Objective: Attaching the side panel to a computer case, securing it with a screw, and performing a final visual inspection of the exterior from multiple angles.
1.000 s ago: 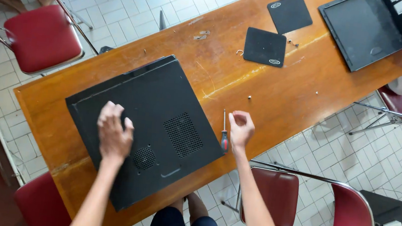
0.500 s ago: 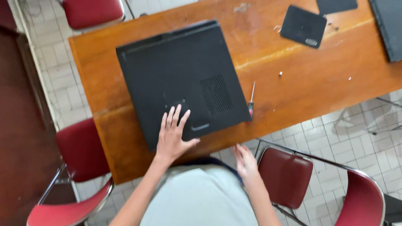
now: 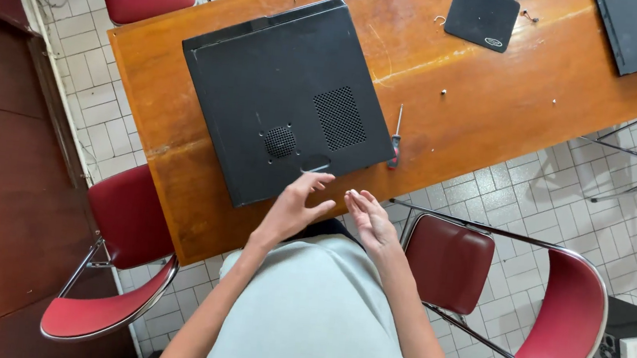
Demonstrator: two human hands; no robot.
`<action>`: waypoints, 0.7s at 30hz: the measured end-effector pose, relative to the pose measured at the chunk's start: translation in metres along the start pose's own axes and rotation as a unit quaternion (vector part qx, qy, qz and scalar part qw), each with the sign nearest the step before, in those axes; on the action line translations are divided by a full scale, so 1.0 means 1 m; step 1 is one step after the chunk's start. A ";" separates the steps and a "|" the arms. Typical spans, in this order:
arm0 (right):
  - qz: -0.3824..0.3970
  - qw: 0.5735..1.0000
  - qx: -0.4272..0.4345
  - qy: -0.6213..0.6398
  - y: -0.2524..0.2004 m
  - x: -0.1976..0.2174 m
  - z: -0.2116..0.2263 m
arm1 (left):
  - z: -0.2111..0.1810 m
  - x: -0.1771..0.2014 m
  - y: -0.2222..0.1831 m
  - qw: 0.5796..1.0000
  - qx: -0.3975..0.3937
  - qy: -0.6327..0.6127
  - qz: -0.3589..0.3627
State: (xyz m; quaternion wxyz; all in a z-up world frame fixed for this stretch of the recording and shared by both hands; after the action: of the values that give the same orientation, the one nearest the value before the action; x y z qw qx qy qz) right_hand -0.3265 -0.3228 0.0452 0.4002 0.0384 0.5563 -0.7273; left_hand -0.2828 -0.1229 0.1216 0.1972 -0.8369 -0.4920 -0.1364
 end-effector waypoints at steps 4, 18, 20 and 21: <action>0.022 0.999 -0.010 -0.035 -0.012 -0.011 -0.012 | -0.010 -0.004 -0.008 0.998 -0.012 -0.038 0.045; 0.078 0.969 0.044 -0.230 -0.035 -0.005 -0.018 | -0.013 -0.003 -0.020 0.986 0.065 -0.107 0.106; 0.076 0.965 0.052 -0.246 -0.038 -0.010 -0.011 | -0.010 -0.007 -0.015 0.986 0.069 -0.112 0.105; 0.073 0.960 0.059 -0.264 -0.040 -0.013 -0.007 | -0.009 -0.008 -0.013 0.985 0.075 -0.117 0.104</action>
State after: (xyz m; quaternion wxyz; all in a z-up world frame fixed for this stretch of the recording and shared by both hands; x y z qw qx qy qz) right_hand -0.3459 -0.3074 0.0803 0.5823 -0.0907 0.3823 -0.7118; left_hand -0.2986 -0.1278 0.1287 0.2132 -0.8764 -0.4312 0.0212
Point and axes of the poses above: each hand's wrist, its own y-axis towards the middle knuckle, its own x-axis out of the back of the hand, z = x × y, the point moved 1 cm from there along y, towards the middle knuckle, and after that the axes turned 3 degrees about z, right-handed, at the moved point
